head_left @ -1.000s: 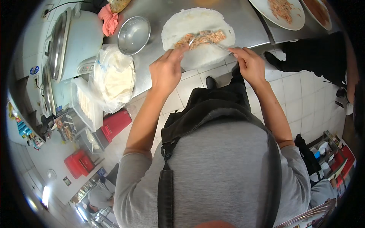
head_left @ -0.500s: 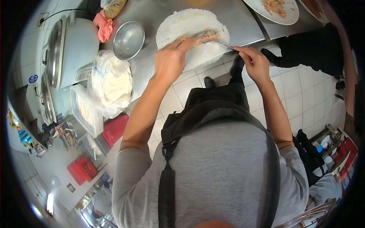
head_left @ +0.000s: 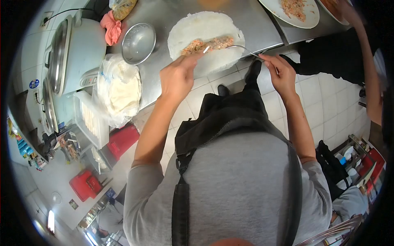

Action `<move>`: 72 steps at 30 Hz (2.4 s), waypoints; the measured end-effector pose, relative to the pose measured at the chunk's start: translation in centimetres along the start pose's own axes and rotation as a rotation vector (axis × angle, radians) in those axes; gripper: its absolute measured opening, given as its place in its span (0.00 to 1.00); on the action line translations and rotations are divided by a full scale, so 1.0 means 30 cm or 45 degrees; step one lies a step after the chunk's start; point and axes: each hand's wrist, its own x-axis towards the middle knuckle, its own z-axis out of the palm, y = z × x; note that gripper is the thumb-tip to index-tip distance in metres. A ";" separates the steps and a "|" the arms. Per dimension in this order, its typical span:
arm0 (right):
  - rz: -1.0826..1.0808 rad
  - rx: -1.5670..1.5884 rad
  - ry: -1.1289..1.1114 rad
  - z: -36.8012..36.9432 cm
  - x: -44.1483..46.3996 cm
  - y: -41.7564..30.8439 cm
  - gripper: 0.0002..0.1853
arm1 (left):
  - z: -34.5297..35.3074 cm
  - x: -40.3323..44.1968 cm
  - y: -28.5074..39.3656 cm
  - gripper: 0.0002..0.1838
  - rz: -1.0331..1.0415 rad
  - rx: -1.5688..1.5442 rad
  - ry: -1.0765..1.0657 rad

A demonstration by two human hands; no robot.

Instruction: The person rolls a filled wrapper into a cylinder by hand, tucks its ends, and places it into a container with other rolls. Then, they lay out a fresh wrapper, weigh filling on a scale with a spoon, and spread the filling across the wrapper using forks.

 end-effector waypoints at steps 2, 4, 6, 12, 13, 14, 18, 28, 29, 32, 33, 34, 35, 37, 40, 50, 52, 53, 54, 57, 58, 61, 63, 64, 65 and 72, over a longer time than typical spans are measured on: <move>0.018 0.285 -0.051 0.004 0.008 -0.025 0.13 | -0.035 -0.008 -0.006 0.15 0.030 -0.173 0.205; -0.173 0.286 0.016 0.043 0.049 -0.080 0.16 | -0.059 -0.008 -0.005 0.15 -0.110 -0.180 0.215; -0.186 0.223 -0.061 0.090 0.071 -0.103 0.19 | -0.066 -0.009 0.000 0.14 -0.242 -0.185 0.233; -0.230 0.009 0.041 0.135 0.048 -0.004 0.20 | 0.014 -0.086 -0.022 0.17 -0.053 -0.173 0.330; -0.234 -0.035 0.040 0.128 0.050 0.002 0.20 | 0.028 -0.091 -0.034 0.16 -0.074 -0.088 0.257; -0.238 -0.033 0.043 0.125 0.050 0.007 0.20 | 0.034 -0.090 -0.041 0.16 -0.092 -0.005 0.186; -0.359 -0.085 0.081 0.112 0.050 -0.005 0.20 | 0.005 -0.068 -0.002 0.18 -0.074 -0.052 0.285; -0.123 0.053 0.153 0.006 0.008 -0.019 0.19 | -0.032 -0.067 -0.042 0.23 0.021 0.042 0.283; -0.064 0.056 0.096 -0.009 -0.001 -0.021 0.17 | -0.043 -0.077 -0.045 0.23 -0.012 0.047 0.239; -0.235 0.107 0.008 0.009 -0.009 -0.029 0.19 | 0.048 -0.087 -0.087 0.24 0.110 0.098 0.249; -0.235 0.106 0.009 0.020 -0.011 -0.037 0.19 | 0.056 -0.077 -0.074 0.24 0.112 0.097 0.249; -0.272 0.061 -0.026 0.037 -0.013 -0.048 0.21 | 0.061 -0.061 -0.056 0.24 0.114 0.169 0.194; -0.311 0.015 -0.060 0.053 -0.014 -0.055 0.22 | 0.060 -0.047 -0.045 0.24 0.115 0.241 0.140; -0.298 0.008 -0.066 0.084 -0.016 -0.052 0.23 | 0.034 -0.033 -0.041 0.24 0.130 0.134 0.192; -0.248 -0.023 -0.105 0.101 -0.008 -0.040 0.23 | 0.017 -0.018 -0.059 0.25 0.086 0.039 0.271; -0.088 -0.080 -0.095 0.053 0.014 -0.018 0.20 | 0.093 -0.039 -0.046 0.16 0.053 0.133 0.195; -0.102 -0.040 -0.094 0.037 0.016 -0.001 0.19 | 0.080 -0.011 -0.034 0.16 0.031 0.092 0.227; -0.096 -0.017 -0.099 0.027 0.017 0.004 0.18 | 0.081 -0.004 -0.027 0.16 0.009 0.049 0.255; -0.090 0.005 -0.104 0.022 0.017 0.009 0.18 | 0.095 -0.004 -0.026 0.16 0.007 0.050 0.252; -0.079 -0.060 -0.069 0.019 0.034 0.027 0.17 | 0.123 -0.001 -0.030 0.17 0.140 0.078 0.250; -0.082 -0.062 -0.066 0.013 0.037 0.033 0.17 | 0.110 -0.001 -0.032 0.17 0.118 0.042 0.218; -0.097 -0.057 -0.069 0.006 0.022 0.032 0.17 | 0.068 0.026 -0.019 0.18 0.027 -0.031 0.201; -0.116 0.091 -0.111 0.009 0.011 0.022 0.16 | 0.076 0.029 -0.022 0.18 -0.044 -0.072 0.218; -0.118 0.090 -0.110 0.016 0.011 0.014 0.16 | 0.105 0.026 -0.031 0.18 0.020 -0.008 0.188; -0.055 0.069 -0.078 0.027 0.016 0.003 0.16 | 0.123 0.029 -0.032 0.19 0.086 0.056 0.162; -0.032 0.145 0.014 0.000 -0.013 0.038 0.17 | 0.010 0.018 -0.050 0.17 0.041 -0.145 0.234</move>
